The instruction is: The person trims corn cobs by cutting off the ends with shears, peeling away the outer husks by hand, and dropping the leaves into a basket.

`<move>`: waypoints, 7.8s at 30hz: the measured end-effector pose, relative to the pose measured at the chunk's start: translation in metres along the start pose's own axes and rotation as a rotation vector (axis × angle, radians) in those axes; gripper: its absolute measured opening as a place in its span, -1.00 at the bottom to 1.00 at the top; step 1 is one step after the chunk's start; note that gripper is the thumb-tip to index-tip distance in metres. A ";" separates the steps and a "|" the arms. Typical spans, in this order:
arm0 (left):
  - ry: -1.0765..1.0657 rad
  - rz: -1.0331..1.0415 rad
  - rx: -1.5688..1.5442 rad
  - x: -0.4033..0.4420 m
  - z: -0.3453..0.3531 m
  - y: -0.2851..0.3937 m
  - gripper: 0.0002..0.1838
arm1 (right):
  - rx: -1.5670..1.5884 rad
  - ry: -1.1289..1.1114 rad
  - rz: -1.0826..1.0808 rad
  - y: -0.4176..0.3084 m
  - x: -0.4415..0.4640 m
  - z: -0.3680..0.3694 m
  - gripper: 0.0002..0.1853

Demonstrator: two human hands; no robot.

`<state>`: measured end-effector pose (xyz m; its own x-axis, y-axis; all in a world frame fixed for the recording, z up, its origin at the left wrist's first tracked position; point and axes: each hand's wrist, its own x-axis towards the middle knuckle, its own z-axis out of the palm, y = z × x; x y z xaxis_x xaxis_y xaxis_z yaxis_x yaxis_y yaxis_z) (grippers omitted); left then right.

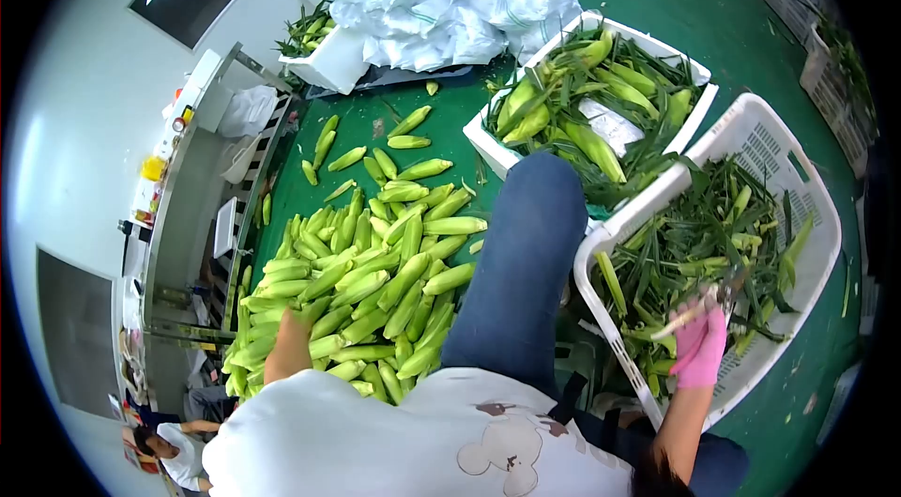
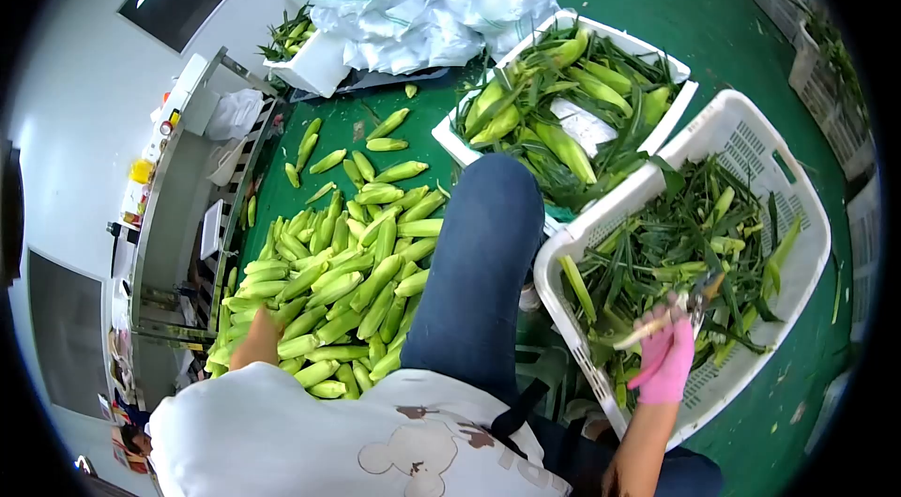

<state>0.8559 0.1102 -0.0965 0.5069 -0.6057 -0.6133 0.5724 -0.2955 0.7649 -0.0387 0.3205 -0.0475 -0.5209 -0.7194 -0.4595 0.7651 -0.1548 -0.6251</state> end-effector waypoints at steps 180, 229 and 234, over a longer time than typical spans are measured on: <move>-1.135 0.514 1.029 -0.088 0.653 -0.161 -0.67 | -0.070 -0.003 0.240 -0.017 -0.002 -0.001 -0.43; -1.932 1.600 1.476 -0.516 0.590 -0.398 -0.40 | -1.271 0.090 -0.456 -0.080 -0.015 -0.012 -0.06; -2.186 1.295 1.637 -0.511 0.606 -0.389 -0.42 | -1.295 -0.068 -0.326 -0.090 -0.014 -0.019 -0.29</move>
<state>-0.0166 0.0870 0.0390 -0.9782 0.0581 -0.1994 -0.0362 0.8977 0.4390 -0.1073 0.3576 0.0029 -0.5611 -0.8107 -0.1671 -0.3176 0.3972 -0.8610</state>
